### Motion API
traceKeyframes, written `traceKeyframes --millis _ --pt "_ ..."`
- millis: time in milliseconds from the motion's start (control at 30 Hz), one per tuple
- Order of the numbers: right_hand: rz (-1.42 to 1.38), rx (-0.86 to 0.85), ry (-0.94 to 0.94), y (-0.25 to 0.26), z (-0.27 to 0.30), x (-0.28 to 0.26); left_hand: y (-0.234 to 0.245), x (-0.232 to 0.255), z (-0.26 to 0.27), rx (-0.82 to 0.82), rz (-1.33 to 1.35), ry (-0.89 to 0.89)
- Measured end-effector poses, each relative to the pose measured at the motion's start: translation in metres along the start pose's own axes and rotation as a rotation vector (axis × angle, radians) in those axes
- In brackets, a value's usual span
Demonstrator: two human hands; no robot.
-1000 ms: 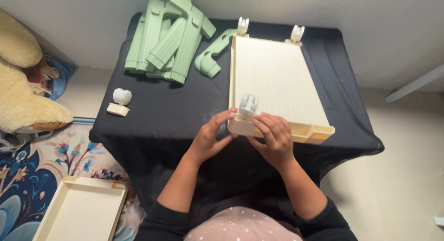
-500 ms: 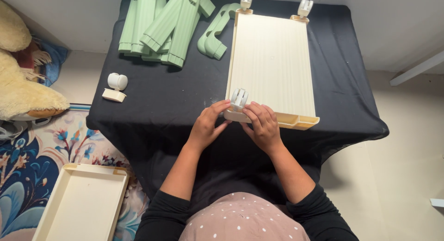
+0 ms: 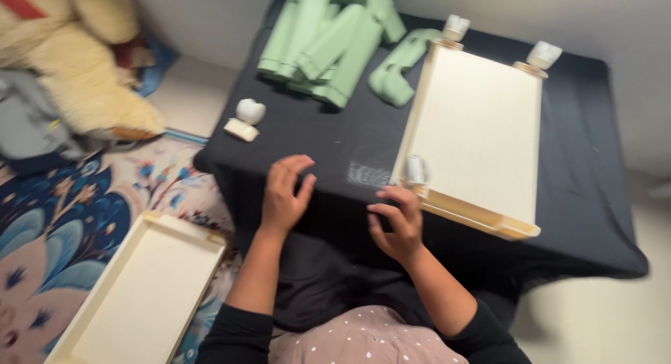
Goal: The person assembles a small plastic shelving unit by attaching white caster wheels to the bottom of a cream-colored tray and then inserting light green legs into the tray's corners. The person handles multiple trays and legs, stacking them as they work.
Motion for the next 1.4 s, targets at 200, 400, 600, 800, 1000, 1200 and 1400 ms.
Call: traceKeyframes --millis 200,400,600,800,1000,1200,1400 --pt "-0.345 -0.244 -0.249 -0.166 -0.033 -0.011 0.040 -0.090 -0.044 0.233 -0.346 0.137" --pt "-0.195 -0.220 -0.582 -0.279 -0.039 0.028 0.031 -0.122 -0.060 0.246 -0.533 0.202" --pt "-0.259 -0.331 -0.606 -0.289 -0.019 0.041 0.025 -0.130 -0.047 0.195 -0.604 0.268" --pt "-0.135 -0.471 -0.516 -0.285 -0.025 0.020 0.008 -0.153 -0.037 0.058 -0.650 0.396" --pt "-0.085 -0.489 -0.518 -0.281 -0.028 0.011 -0.001 -0.164 -0.032 0.024 -0.653 0.385" --pt "-0.209 -0.482 -0.670 -0.289 -0.003 0.045 -0.001 -0.155 -0.043 -0.040 -0.550 0.291" --pt "-1.089 -0.179 -0.968 -0.276 0.005 0.070 0.022 -0.113 -0.050 0.161 -0.263 0.329"
Point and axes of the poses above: each hand's wrist, its own z-axis away from the middle knuckle, its own y-axis out of the back of the hand, x = y × z, the point moved 8 cm from there along -z, towards the middle knuckle, and after that the axes turned 11 degrees about x, right-handed, at the moved point
